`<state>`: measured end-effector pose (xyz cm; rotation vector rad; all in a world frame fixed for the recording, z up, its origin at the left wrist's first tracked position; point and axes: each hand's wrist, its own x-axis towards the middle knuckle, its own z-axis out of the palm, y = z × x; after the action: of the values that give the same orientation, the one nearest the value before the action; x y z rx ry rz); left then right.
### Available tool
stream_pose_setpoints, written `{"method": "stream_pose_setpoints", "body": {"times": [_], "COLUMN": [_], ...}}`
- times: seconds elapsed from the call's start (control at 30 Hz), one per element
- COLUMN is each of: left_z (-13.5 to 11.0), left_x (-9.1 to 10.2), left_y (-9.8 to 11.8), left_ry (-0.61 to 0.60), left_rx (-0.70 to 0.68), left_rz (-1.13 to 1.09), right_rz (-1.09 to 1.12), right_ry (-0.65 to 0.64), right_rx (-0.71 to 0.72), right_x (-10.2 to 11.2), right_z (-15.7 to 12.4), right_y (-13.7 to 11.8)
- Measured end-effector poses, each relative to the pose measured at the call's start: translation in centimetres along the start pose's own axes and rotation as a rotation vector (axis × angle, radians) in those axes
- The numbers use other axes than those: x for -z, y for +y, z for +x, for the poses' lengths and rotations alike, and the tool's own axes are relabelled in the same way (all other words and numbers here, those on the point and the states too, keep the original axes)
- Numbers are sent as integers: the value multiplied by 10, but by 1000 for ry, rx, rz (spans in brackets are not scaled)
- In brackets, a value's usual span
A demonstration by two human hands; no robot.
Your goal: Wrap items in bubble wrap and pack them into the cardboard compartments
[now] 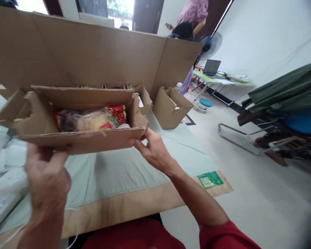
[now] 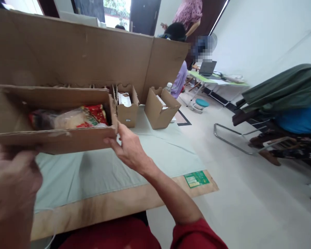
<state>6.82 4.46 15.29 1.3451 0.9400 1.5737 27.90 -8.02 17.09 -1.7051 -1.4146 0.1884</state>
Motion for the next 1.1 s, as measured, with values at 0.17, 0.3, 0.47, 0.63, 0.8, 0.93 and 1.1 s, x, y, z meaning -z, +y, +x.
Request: {"method": "stream_pose_setpoints", "body": {"times": [0.17, 0.3, 0.47, 0.63, 0.8, 0.93, 1.1], "left_z": [-57, -85, -71, -85, -131, -141, -132], "left_x": [-18, -53, -140, -172, -160, -171, -197], "left_y": [-26, -51, -72, -94, -108, -109, -108], "left_ry": [-352, -507, -750, -876, -969, -963, -962], "left_rx": [201, 231, 166, 175, 237, 264, 260], "left_rz": [-18, 45, 54, 171, 128, 84, 68], "right_rz": [-131, -229, -372, -231, -10, 46, 28], "right_ry": [189, 285, 475, 511, 503, 519, 553], "right_rx": [-193, -301, -346, -313, -358, -345, -272], "right_x": [28, 36, 43, 50, 39, 26, 24], "right_z": [-77, -138, -180, -204, -176, -143, -113], "right_y": [30, 60, 99, 145, 163, 167, 192]}}
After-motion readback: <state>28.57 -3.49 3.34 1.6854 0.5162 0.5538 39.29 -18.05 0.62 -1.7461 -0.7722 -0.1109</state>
